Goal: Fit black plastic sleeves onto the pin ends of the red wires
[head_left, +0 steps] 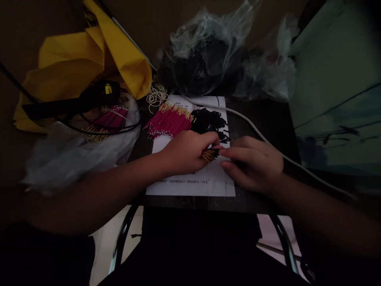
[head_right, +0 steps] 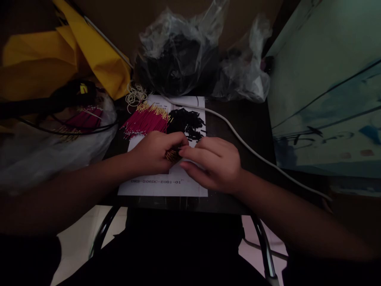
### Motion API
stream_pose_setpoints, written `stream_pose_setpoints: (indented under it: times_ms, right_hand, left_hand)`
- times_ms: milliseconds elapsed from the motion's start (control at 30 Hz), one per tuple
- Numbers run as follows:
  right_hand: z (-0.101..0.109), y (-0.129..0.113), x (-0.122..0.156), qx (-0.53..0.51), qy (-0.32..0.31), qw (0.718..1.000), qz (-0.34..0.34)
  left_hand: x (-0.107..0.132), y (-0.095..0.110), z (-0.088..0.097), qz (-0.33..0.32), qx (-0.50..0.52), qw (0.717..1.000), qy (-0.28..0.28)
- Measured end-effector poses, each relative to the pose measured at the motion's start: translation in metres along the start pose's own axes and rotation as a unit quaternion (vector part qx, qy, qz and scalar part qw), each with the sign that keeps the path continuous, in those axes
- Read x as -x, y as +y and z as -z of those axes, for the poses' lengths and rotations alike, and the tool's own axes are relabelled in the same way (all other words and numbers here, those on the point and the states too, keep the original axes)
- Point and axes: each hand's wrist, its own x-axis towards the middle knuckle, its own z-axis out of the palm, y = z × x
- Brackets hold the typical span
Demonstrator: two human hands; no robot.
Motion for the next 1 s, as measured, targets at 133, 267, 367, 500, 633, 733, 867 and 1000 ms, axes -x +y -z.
stream_pose_setpoints:
  times_ms: [133,267,367,500,633,733,867,1000]
  right_hand:
    - [0.0036,-0.0031,-0.0014,0.033,-0.018,0.998,0.045]
    - [0.0051,-0.0026,-0.0008,0.038,-0.014,0.998,0.047]
    - [0.0066,-0.0029,-0.0003,0.031,-0.011,0.998,0.046]
    - [0.0077,-0.0035,-0.0007,0.029,-0.021,0.998,0.046]
    - [0.0073,-0.0031,-0.0012,0.025,-0.024,0.998,0.047]
    - [0.0069,-0.0024,-0.0014,0.021,-0.027,0.998,0.046]
    - [0.0068,-0.0012,-0.0018,0.021,-0.031,0.998,0.041]
    - [0.0074,-0.0016,-0.0015,0.015,-0.025,0.998,0.056]
  left_hand:
    - [-0.0007,-0.0003,-0.0001,0.005,0.047,0.999,0.019]
    - [-0.0001,-0.0001,-0.0002,0.005,0.057,0.998,0.020]
    - [0.0006,0.0008,-0.0003,0.006,0.056,0.998,0.016]
    - [0.0005,0.0021,0.0000,0.003,0.044,0.999,0.011]
    - [-0.0002,0.0032,0.0009,0.005,0.037,0.999,0.005]
    - [-0.0001,0.0033,0.0011,0.004,0.044,0.999,0.008]
    - [0.0006,0.0034,0.0009,0.006,0.042,0.999,0.011]
    - [0.0011,0.0046,0.0018,-0.008,0.055,0.998,0.014]
